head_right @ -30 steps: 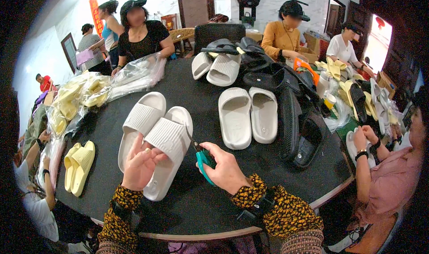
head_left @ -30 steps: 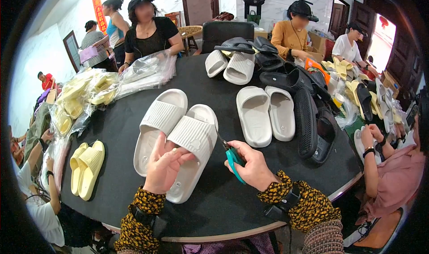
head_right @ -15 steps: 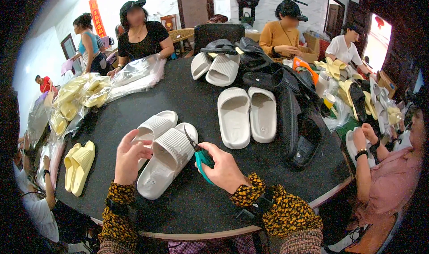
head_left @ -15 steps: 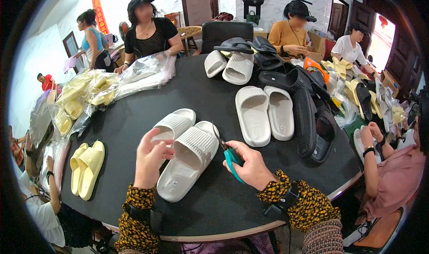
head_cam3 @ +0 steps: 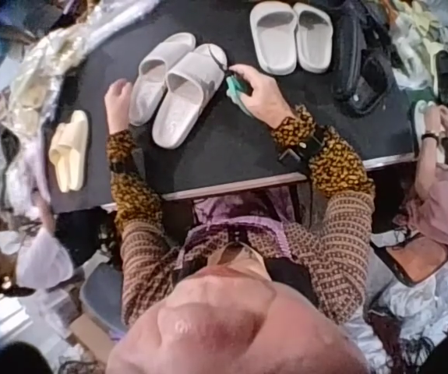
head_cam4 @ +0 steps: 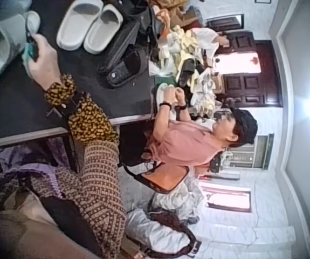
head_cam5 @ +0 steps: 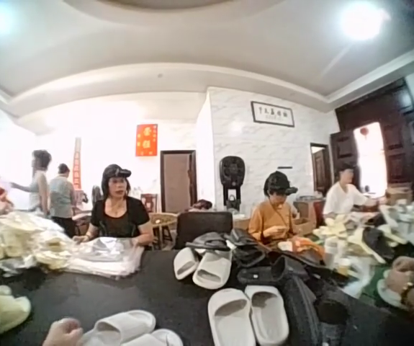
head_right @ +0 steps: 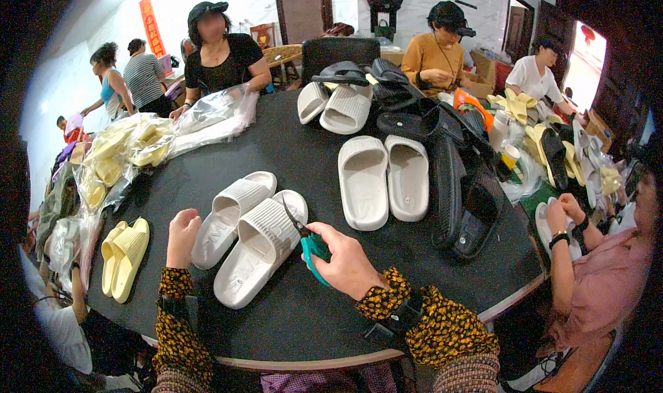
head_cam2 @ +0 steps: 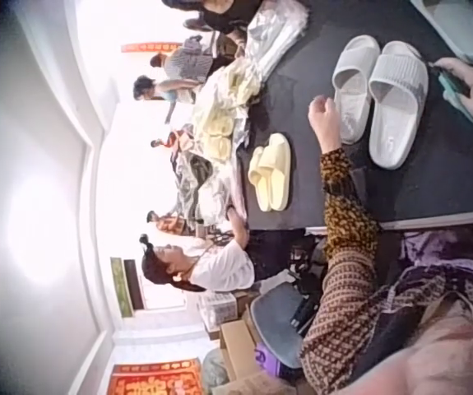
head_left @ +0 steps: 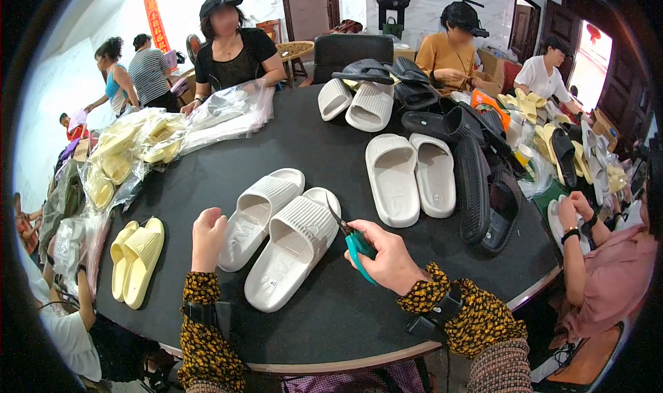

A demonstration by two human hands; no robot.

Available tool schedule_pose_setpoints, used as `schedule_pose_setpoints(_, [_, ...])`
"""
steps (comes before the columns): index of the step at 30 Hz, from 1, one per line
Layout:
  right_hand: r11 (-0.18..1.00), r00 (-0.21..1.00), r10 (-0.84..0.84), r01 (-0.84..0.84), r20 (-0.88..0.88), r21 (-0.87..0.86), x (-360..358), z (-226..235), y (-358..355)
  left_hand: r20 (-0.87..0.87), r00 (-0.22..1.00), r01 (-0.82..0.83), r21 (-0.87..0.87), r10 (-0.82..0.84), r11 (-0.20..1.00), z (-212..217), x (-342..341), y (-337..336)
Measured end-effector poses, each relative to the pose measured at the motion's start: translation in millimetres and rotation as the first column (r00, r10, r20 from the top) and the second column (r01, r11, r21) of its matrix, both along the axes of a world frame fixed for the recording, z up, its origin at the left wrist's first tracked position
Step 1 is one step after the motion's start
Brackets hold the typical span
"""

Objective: The recorder uses scissors to trim excess material and loose threads from several pairs of foam/rubber slides.

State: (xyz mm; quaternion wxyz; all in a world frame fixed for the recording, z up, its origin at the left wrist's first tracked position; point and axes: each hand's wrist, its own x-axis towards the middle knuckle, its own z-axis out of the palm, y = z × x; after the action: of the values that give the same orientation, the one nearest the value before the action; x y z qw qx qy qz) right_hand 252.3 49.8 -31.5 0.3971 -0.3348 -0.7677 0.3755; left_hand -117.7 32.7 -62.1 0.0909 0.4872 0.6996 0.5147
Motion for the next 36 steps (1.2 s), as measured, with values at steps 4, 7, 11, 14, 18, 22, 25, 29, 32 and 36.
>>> schedule_pose_setpoints(4, [0.999,1.0,-0.001,0.001,-0.001,0.033,0,-4,2,0.011,0.999,0.038,-0.128,-0.037,0.991,3,9,0])
schedule_pose_setpoints(7, [0.999,1.0,0.001,-0.001,0.015,0.043,1,-3,2,0.045,0.997,0.065,-0.116,-0.06,0.991,6,15,-1])
schedule_pose_setpoints(11, [0.998,1.0,-0.003,0.001,0.026,0.067,1,-2,1,0.054,0.992,0.123,-0.141,-0.116,0.982,7,18,-4])
schedule_pose_setpoints(14, [0.999,1.0,0.009,-0.009,0.012,0.054,0,-2,0,0.169,0.975,0.174,-0.184,-0.143,0.967,22,32,-11])
schedule_pose_setpoints(18, [0.999,1.0,0.014,-0.014,0.004,0.043,-1,-3,0,0.281,0.943,0.257,-0.279,-0.177,0.925,36,43,-14])
schedule_pose_setpoints(22, [0.997,1.0,0.003,-0.003,0.007,0.076,0,-5,1,0.376,0.895,0.357,-0.276,-0.242,0.892,46,57,-15])
schedule_pose_setpoints(25, [0.999,0.999,0.003,-0.004,0.04,0.037,0,1,0,0.434,0.864,0.391,-0.262,-0.254,0.882,51,62,-17])
schedule_pose_setpoints(29, [0.998,0.999,-0.004,0.002,0.039,0.055,1,0,-1,0.541,0.779,0.463,-0.157,-0.316,0.872,53,65,-17])
schedule_pose_setpoints(32, [0.997,0.999,-0.007,0.004,0.036,0.079,1,0,0,0.611,0.719,0.466,-0.07,-0.331,0.882,49,67,-16])
schedule_pose_setpoints(36, [0.994,0.999,-0.009,0.005,0.034,0.112,1,-3,1,0.648,0.681,0.463,-0.021,-0.34,0.886,45,66,-14])
